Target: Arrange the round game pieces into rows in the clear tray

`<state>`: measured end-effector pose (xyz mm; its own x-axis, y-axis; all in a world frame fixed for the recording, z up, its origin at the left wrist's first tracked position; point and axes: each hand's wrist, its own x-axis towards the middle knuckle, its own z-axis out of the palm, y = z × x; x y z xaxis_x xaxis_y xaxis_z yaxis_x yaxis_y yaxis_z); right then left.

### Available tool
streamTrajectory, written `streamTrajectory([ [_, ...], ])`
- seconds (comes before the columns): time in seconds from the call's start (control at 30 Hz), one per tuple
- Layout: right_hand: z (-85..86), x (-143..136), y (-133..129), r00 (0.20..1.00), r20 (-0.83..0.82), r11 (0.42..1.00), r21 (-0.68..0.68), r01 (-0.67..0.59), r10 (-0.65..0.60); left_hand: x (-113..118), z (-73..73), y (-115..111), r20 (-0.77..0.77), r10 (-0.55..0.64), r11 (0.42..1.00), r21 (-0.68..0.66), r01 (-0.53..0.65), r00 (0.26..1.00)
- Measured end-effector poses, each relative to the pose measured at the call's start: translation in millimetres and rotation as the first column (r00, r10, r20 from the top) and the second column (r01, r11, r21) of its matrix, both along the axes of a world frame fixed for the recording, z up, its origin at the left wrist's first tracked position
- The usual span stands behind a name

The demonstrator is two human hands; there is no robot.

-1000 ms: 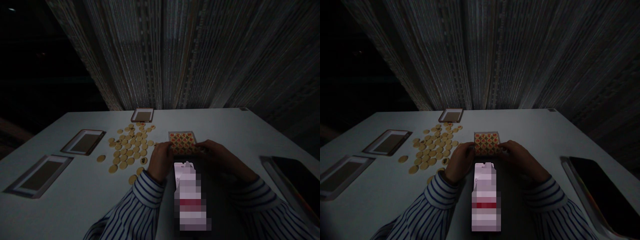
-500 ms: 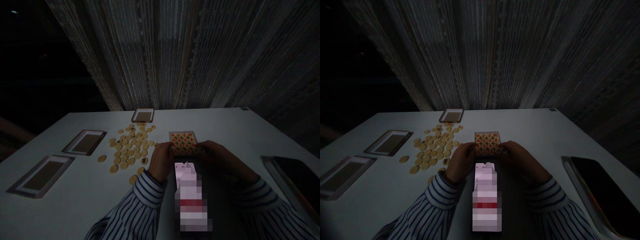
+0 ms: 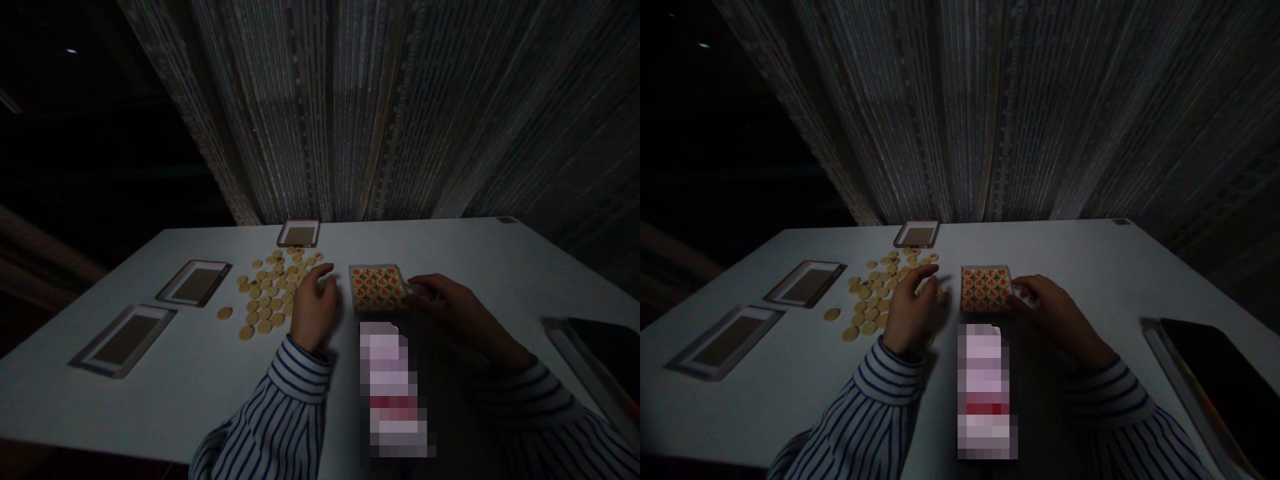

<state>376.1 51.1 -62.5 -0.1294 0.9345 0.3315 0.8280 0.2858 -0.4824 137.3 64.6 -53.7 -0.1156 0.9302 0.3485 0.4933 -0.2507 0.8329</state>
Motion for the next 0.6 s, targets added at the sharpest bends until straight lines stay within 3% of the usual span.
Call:
streamTrajectory([
  [0.1,0.5,-2.2,-0.2,1.0,-0.018,0.999,0.049,0.015,-0.014,-15.1,6.6,-4.1,0.105,-0.002,1.0,-0.003,0.002,0.994],
  [0.23,1.0,-4.4,-0.9,1.0,-0.027,0.996,0.093,0.011,-0.008,-44.7,12.5,-20.5,0.042,0.037,0.999,0.012,-0.038,0.998],
  [0.4,3.6,-11.1,-3.6,0.998,-0.021,0.988,0.144,-0.055,0.058,-83.5,8.8,-52.5,-0.17,0.044,0.999,0.009,-0.043,0.984],
  [0.6,8.1,-32.1,-11.5,0.991,-0.033,0.973,0.196,-0.119,0.128,-101.9,-16.8,-86.5,-0.501,-0.061,0.988,0.095,0.124,0.863],
])
